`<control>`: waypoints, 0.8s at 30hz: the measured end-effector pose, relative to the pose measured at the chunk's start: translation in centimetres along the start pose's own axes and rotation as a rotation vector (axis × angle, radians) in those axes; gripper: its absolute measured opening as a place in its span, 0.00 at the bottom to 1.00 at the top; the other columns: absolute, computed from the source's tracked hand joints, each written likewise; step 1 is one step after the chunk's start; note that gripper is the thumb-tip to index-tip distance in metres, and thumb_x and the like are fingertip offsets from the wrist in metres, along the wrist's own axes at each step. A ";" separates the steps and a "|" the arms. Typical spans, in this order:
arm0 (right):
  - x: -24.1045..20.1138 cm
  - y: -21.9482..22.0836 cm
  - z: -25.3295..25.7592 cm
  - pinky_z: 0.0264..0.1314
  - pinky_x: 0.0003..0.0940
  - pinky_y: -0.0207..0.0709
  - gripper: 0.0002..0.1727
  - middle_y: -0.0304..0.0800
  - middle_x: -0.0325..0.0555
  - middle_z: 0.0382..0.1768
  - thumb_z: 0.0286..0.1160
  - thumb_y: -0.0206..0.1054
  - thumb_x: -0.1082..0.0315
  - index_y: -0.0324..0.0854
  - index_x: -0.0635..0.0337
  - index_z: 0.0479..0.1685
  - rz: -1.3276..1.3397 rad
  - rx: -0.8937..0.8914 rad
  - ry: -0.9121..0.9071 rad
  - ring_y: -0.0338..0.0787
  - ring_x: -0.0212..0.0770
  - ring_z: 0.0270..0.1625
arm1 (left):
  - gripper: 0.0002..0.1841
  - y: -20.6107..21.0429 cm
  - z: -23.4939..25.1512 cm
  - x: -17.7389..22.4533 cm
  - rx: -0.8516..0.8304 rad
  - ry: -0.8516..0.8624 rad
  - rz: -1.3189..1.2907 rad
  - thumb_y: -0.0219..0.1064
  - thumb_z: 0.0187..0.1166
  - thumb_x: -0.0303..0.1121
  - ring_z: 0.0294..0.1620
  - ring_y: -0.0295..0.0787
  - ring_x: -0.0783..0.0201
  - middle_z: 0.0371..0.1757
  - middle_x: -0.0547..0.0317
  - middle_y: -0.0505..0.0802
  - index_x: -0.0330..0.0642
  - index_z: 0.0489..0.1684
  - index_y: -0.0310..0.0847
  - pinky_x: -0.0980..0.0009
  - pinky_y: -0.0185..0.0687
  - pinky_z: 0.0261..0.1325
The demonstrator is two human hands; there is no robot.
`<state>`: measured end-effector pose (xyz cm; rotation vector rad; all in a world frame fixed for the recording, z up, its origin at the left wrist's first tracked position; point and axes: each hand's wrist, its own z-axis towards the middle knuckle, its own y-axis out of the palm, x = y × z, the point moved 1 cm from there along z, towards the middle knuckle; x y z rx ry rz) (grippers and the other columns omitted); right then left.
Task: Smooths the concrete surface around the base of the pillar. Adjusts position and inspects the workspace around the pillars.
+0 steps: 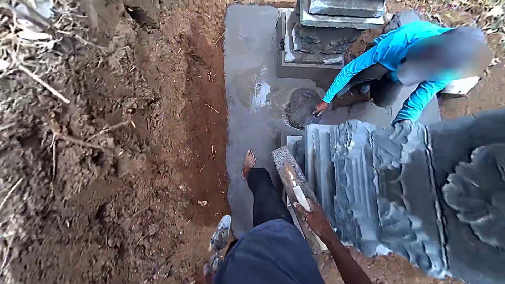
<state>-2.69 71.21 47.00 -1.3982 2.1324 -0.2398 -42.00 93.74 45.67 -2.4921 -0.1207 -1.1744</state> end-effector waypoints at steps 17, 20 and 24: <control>-19.0 -14.4 8.1 0.37 0.47 0.82 0.26 0.86 0.57 0.35 0.89 0.62 0.50 0.78 0.68 0.64 0.260 0.076 0.205 0.85 0.47 0.29 | 0.29 -16.7 35.1 32.2 -0.187 -0.133 0.329 0.66 0.80 0.31 0.80 0.75 0.44 0.75 0.30 0.81 0.23 0.78 0.69 0.55 0.62 0.86; -19.8 -14.0 10.2 0.31 0.42 0.80 0.23 0.84 0.53 0.31 0.91 0.60 0.52 0.79 0.67 0.63 0.360 0.078 0.237 0.82 0.43 0.25 | 0.27 -17.8 41.0 34.1 -0.253 -0.130 0.456 0.64 0.83 0.31 0.82 0.73 0.44 0.77 0.31 0.80 0.26 0.80 0.70 0.54 0.61 0.87; -22.2 -13.3 12.6 0.31 0.40 0.83 0.22 0.85 0.51 0.31 0.89 0.64 0.55 0.77 0.66 0.65 0.502 0.075 0.285 0.85 0.42 0.25 | 0.26 -19.7 48.9 36.8 -0.325 -0.042 0.556 0.65 0.81 0.33 0.79 0.77 0.45 0.74 0.33 0.83 0.28 0.76 0.75 0.53 0.64 0.86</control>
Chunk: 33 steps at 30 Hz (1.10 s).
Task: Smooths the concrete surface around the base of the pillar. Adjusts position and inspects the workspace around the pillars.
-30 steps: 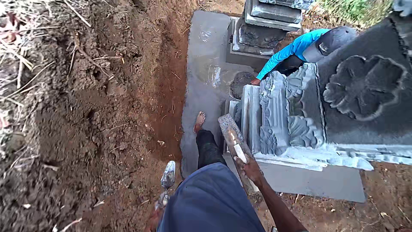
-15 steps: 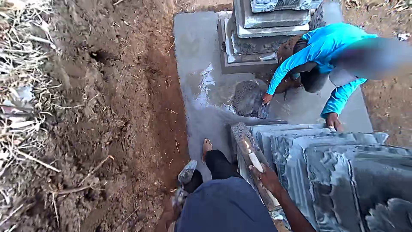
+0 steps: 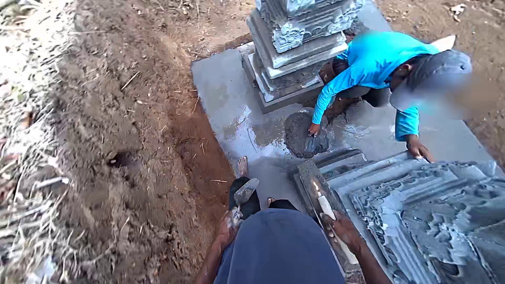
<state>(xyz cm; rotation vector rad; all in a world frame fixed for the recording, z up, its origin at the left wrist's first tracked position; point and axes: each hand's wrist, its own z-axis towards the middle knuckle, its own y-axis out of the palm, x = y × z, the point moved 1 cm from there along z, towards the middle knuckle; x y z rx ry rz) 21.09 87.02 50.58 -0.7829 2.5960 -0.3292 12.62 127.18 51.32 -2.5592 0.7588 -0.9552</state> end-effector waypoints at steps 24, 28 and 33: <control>-11.7 12.3 -0.8 0.78 0.70 0.69 0.39 0.78 0.61 0.79 0.80 0.66 0.42 0.67 0.49 0.89 0.119 0.014 0.310 0.78 0.64 0.81 | 0.22 -18.3 17.6 15.5 -0.466 -0.013 0.626 0.48 0.94 0.29 0.81 0.73 0.50 0.78 0.32 0.78 0.24 0.80 0.66 0.62 0.63 0.85; -10.7 11.0 -1.0 0.79 0.70 0.68 0.38 0.78 0.61 0.80 0.81 0.66 0.44 0.68 0.49 0.88 0.173 0.016 0.270 0.77 0.64 0.82 | 0.22 -16.5 18.9 16.9 -0.471 0.039 0.744 0.49 0.94 0.30 0.82 0.73 0.46 0.78 0.30 0.79 0.24 0.80 0.67 0.58 0.62 0.86; -9.7 10.5 -0.1 0.79 0.70 0.68 0.39 0.77 0.65 0.79 0.81 0.67 0.45 0.66 0.55 0.88 0.269 -0.025 0.243 0.76 0.66 0.81 | 0.22 -16.8 21.0 18.5 -0.451 0.280 0.746 0.52 0.91 0.28 0.80 0.75 0.44 0.76 0.29 0.81 0.23 0.79 0.70 0.55 0.62 0.87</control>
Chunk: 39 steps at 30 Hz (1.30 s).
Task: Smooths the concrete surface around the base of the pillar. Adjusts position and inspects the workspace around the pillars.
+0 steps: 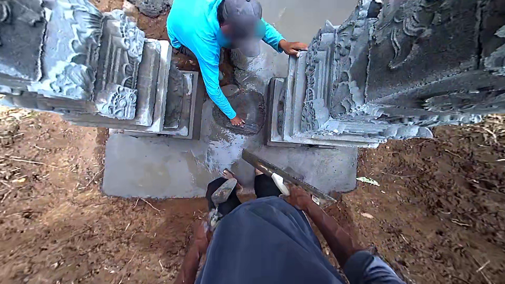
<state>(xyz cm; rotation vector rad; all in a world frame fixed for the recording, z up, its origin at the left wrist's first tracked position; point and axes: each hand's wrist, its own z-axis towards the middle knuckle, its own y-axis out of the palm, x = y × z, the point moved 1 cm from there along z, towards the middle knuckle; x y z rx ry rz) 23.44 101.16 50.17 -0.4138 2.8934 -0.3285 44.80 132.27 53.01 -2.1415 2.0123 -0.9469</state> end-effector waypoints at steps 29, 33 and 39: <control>-19.1 23.5 -9.4 0.78 0.66 0.71 0.35 0.84 0.67 0.70 0.77 0.70 0.53 0.71 0.57 0.84 0.924 0.106 0.339 0.81 0.66 0.75 | 0.21 -19.1 17.0 0.0 -0.561 0.436 0.595 0.53 0.88 0.27 0.70 0.84 0.46 0.66 0.28 0.87 0.20 0.72 0.75 0.57 0.71 0.79; -18.9 25.4 -9.1 0.77 0.65 0.72 0.35 0.83 0.66 0.71 0.78 0.68 0.52 0.71 0.55 0.84 0.944 0.096 0.316 0.81 0.66 0.75 | 0.21 -18.6 15.9 0.2 -0.551 0.355 0.475 0.50 0.89 0.24 0.72 0.81 0.55 0.71 0.28 0.83 0.17 0.76 0.69 0.69 0.69 0.79; -15.8 28.1 -9.1 0.77 0.65 0.72 0.36 0.84 0.66 0.70 0.76 0.70 0.53 0.71 0.56 0.84 1.038 0.141 0.295 0.82 0.66 0.74 | 0.20 -17.1 10.9 1.7 -0.525 0.267 0.353 0.49 0.88 0.22 0.55 0.79 0.76 0.62 0.38 0.84 0.16 0.74 0.65 0.84 0.73 0.64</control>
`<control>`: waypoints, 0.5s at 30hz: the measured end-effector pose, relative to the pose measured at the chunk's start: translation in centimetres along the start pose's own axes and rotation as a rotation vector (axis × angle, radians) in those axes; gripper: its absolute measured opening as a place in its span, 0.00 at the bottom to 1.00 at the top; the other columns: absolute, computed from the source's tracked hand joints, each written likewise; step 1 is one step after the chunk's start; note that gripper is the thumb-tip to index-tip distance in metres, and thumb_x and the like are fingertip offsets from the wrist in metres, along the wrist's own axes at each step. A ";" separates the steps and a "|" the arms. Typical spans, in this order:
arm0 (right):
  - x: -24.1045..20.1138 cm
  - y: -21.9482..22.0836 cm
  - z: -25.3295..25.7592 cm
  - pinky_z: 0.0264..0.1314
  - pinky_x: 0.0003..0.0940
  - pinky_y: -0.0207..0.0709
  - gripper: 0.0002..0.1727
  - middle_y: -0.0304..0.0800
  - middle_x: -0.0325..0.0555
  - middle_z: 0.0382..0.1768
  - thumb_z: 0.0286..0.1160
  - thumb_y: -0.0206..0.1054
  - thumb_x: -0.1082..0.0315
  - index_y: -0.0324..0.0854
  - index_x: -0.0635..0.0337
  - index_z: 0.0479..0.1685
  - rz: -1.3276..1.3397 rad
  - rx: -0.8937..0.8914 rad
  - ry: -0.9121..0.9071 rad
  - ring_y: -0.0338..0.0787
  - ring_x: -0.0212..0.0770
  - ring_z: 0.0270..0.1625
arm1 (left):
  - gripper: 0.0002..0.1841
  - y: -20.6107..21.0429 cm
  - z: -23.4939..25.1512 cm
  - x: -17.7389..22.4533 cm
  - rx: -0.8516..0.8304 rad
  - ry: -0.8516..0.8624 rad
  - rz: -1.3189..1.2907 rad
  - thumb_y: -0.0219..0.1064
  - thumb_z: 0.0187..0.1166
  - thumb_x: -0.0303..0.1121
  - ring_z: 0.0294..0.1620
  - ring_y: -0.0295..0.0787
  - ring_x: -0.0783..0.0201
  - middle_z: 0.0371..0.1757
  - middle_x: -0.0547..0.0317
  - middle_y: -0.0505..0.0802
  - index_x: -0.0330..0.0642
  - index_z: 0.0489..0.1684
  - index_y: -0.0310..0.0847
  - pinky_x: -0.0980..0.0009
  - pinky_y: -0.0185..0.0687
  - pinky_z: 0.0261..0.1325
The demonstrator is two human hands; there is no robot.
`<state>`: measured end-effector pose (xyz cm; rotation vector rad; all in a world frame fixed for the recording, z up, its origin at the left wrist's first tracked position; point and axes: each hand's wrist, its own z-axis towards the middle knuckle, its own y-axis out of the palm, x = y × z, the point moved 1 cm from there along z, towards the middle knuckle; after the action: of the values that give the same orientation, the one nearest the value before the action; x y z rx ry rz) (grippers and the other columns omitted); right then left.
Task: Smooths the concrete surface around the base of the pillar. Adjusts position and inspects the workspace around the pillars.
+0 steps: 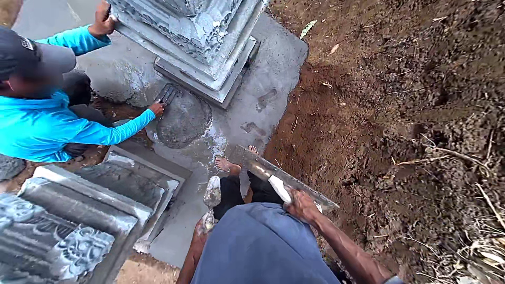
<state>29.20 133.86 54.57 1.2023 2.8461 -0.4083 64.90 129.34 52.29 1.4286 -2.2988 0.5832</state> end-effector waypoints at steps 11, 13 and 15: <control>4.4 -0.7 0.7 0.78 0.64 0.71 0.37 0.85 0.66 0.69 0.76 0.72 0.54 0.70 0.56 0.85 0.023 -0.070 -0.040 0.83 0.67 0.74 | 0.28 2.4 -5.2 1.4 0.071 -0.113 0.306 0.67 0.76 0.26 0.66 0.83 0.54 0.65 0.31 0.86 0.20 0.74 0.70 0.61 0.74 0.75; 4.5 -0.4 0.5 0.78 0.65 0.71 0.37 0.86 0.66 0.69 0.76 0.72 0.55 0.70 0.55 0.86 0.045 -0.053 -0.044 0.83 0.67 0.74 | 0.27 2.1 -6.7 2.1 0.068 -0.149 0.297 0.67 0.76 0.26 0.67 0.83 0.54 0.65 0.32 0.86 0.21 0.74 0.71 0.61 0.75 0.75; 4.3 1.0 0.3 0.77 0.66 0.72 0.39 0.85 0.66 0.70 0.76 0.72 0.54 0.67 0.52 0.88 0.050 -0.050 -0.036 0.83 0.67 0.74 | 0.28 1.2 -7.3 1.7 0.065 -0.144 0.341 0.67 0.76 0.29 0.69 0.83 0.53 0.66 0.32 0.86 0.22 0.75 0.71 0.60 0.74 0.77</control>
<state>26.83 137.45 53.50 1.2419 2.7718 -0.3512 63.80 132.32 59.16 1.1435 -2.6865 0.6764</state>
